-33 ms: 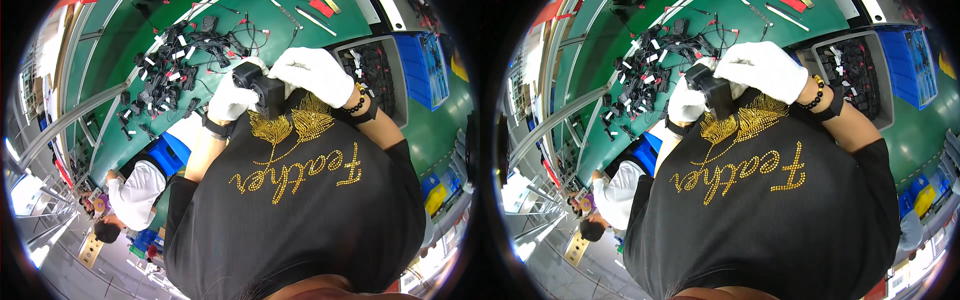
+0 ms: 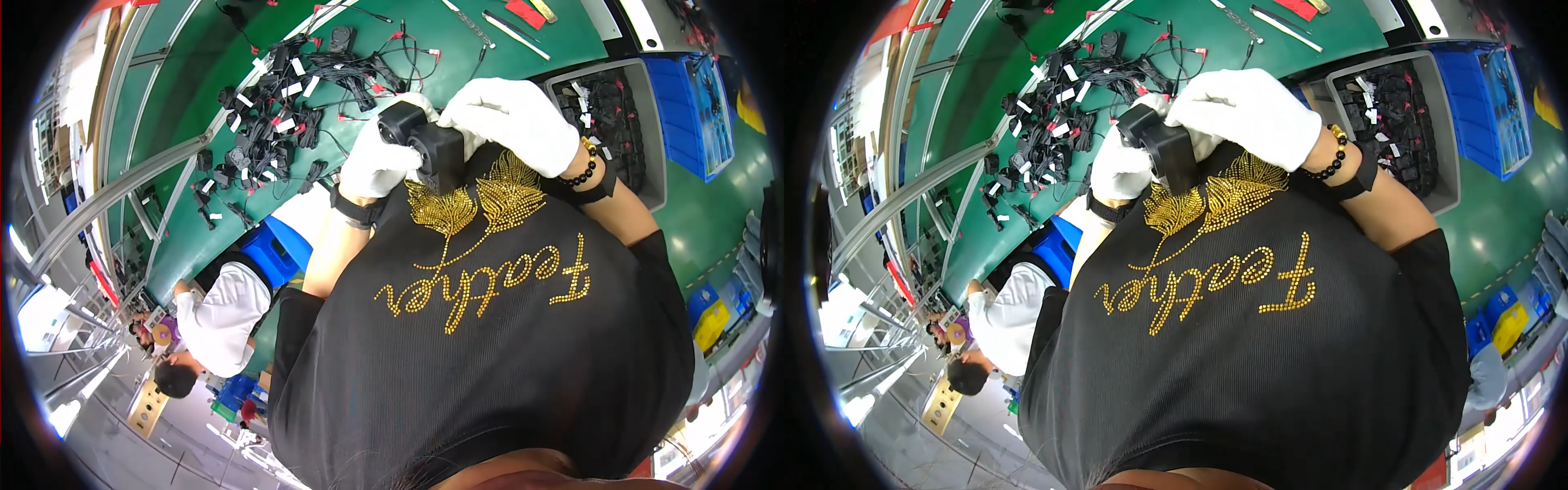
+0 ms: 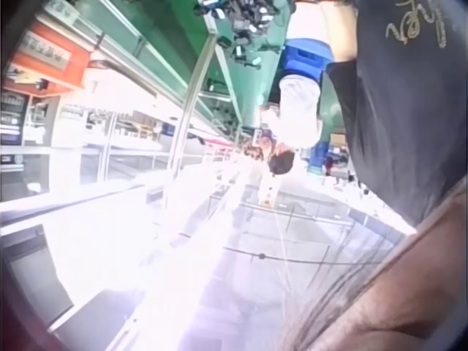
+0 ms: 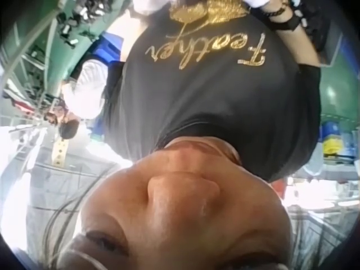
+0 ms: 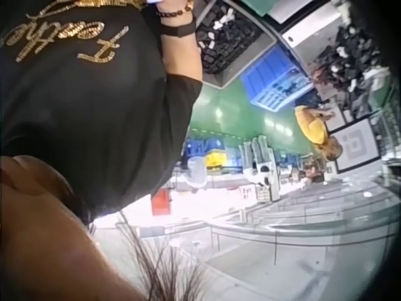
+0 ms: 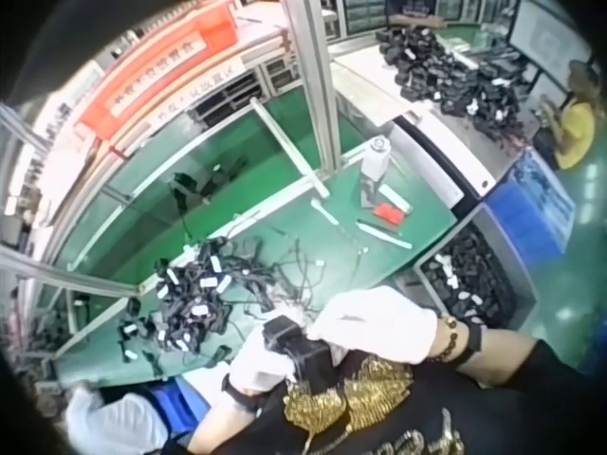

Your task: The person picks up a power adapter, turns it over, and wipes it with a cotton swab before picking up a second adapter and placing both into a plastic bin. This process is repeated with several more pairs of power adapters from the table.

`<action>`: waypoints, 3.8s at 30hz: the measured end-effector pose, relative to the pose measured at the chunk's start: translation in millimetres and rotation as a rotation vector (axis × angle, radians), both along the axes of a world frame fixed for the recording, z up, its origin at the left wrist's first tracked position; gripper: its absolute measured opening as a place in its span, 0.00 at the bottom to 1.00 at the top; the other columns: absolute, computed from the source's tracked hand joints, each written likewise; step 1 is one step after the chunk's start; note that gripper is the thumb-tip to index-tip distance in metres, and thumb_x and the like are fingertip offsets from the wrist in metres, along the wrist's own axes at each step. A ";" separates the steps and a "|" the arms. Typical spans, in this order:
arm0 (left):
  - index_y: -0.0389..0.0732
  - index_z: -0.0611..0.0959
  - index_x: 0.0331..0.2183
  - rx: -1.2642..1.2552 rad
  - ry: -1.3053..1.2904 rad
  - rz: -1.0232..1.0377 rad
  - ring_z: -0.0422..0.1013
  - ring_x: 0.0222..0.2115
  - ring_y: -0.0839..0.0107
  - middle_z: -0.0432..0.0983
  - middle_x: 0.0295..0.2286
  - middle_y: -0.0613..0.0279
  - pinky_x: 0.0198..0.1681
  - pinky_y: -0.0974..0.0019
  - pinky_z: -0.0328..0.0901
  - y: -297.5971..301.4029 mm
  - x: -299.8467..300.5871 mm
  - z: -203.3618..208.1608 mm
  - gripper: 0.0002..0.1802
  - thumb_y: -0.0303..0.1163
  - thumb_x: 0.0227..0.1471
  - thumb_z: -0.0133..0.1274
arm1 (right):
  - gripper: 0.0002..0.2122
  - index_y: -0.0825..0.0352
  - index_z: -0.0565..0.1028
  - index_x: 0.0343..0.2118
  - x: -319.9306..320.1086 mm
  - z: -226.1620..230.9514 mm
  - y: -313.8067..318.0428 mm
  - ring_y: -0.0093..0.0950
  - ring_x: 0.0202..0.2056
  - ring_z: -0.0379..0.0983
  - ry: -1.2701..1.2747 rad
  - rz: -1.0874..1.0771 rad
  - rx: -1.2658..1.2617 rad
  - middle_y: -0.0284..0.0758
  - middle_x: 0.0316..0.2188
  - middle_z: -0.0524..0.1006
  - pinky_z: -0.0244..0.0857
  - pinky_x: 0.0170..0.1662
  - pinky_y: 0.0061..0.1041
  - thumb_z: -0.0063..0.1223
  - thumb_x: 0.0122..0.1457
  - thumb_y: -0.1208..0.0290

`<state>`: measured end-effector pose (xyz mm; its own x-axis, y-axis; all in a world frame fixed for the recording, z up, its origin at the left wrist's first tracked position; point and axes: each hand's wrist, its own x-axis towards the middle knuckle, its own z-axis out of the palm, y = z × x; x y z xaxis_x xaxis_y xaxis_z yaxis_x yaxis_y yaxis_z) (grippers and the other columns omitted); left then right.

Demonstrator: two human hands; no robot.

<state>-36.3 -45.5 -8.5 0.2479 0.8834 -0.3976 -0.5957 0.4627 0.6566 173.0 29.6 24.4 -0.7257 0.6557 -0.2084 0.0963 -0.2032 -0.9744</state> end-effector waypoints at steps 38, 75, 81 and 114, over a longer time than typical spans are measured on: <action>0.40 0.69 0.40 0.658 0.668 0.121 0.72 0.38 0.66 0.74 0.38 0.54 0.41 0.65 0.68 12.5 1.0 32.7 0.32 0.19 0.31 0.68 | 0.21 0.72 0.73 0.46 4.3 -14.9 5.6 0.21 0.35 0.72 0.248 -0.196 -0.081 0.36 0.36 0.76 0.66 0.38 0.18 0.34 0.67 0.59; 0.38 0.68 0.43 0.637 0.925 0.493 0.72 0.39 0.68 0.73 0.39 0.54 0.42 0.66 0.70 32.4 21.0 24.9 0.33 0.13 0.33 0.64 | 0.19 0.76 0.67 0.52 -36.3 -5.5 23.1 0.30 0.49 0.70 0.291 -0.426 0.038 0.42 0.52 0.70 0.65 0.51 0.27 0.42 0.63 0.68; 0.38 0.69 0.46 0.503 1.007 0.613 0.67 0.44 0.68 0.68 0.41 0.57 0.48 0.64 0.64 50.3 31.1 14.8 0.33 0.22 0.36 0.66 | 0.43 0.71 0.48 0.63 -66.3 -13.6 11.8 0.42 0.60 0.55 -0.071 -0.276 0.742 0.49 0.60 0.55 0.52 0.60 0.37 0.63 0.48 0.65; 0.52 0.64 0.56 -0.184 1.864 -0.231 0.53 0.57 0.46 0.56 0.56 0.52 0.56 0.42 0.52 361.4 -163.2 -100.3 0.46 0.61 0.38 0.56 | 0.33 0.50 0.55 0.61 -54.6 -31.2 -5.6 0.28 0.26 0.70 0.460 -1.000 -0.697 0.38 0.41 0.73 0.63 0.21 0.24 0.31 0.58 0.34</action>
<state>-199.4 315.8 -108.7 -0.4625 0.8210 -0.3348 0.7999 0.5493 0.2419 118.3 24.1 -6.8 -0.0847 0.8055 -0.5865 -0.7021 -0.4659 -0.5385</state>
